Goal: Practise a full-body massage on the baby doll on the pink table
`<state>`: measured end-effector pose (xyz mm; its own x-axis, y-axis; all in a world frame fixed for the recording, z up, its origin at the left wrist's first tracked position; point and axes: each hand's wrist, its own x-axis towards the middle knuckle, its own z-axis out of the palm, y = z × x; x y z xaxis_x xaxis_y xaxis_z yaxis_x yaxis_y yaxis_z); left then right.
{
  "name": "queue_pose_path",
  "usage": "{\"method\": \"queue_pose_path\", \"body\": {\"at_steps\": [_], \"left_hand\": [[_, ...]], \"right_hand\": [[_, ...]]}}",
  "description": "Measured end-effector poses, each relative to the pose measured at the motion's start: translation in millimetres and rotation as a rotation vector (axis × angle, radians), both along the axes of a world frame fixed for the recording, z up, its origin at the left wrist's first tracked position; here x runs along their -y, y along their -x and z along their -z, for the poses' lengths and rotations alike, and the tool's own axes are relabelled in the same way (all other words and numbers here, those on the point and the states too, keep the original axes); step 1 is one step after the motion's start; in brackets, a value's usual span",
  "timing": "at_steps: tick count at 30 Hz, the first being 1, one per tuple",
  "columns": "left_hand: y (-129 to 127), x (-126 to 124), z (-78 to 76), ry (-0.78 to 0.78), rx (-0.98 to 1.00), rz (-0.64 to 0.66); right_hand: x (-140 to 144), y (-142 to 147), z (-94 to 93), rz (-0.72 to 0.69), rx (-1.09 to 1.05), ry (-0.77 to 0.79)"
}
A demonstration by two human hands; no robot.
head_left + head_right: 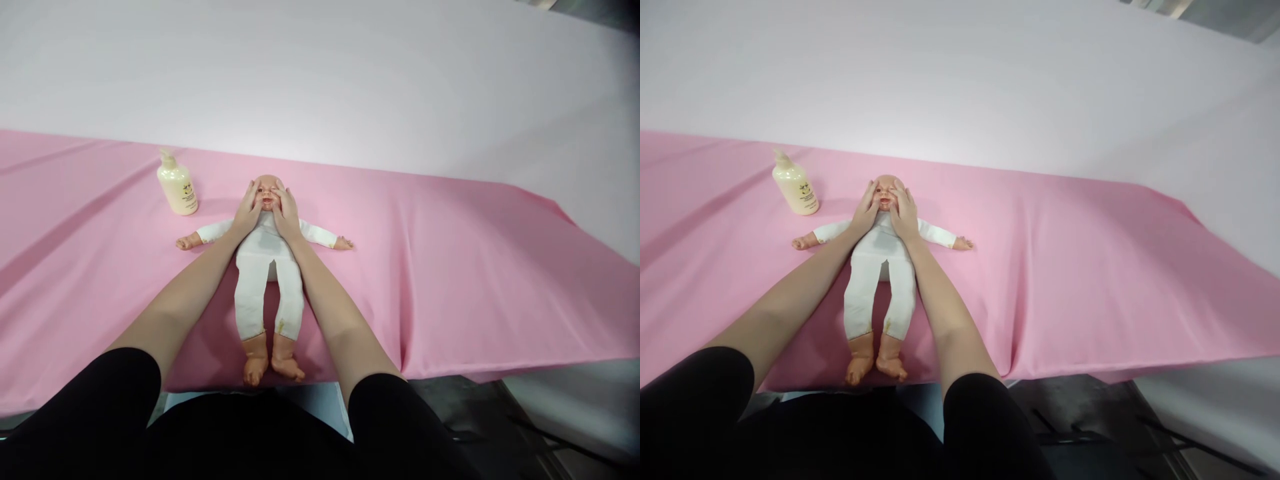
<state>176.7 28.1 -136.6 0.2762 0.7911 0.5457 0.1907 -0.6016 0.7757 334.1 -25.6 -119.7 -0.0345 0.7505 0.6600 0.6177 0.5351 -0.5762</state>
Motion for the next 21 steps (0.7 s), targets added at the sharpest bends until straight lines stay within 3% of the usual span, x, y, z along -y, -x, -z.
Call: {"method": "queue_pose_path", "body": {"at_steps": [11, 21], "left_hand": [[0, -8, 4.1, 0.003, 0.004, 0.01], [1, -1, -0.2, 0.039, 0.016, -0.019]], "right_hand": [[-10, 0, 6.0, 0.073, -0.072, 0.093], [-13, -2, 7.3, 0.052, -0.063, 0.136]]}}
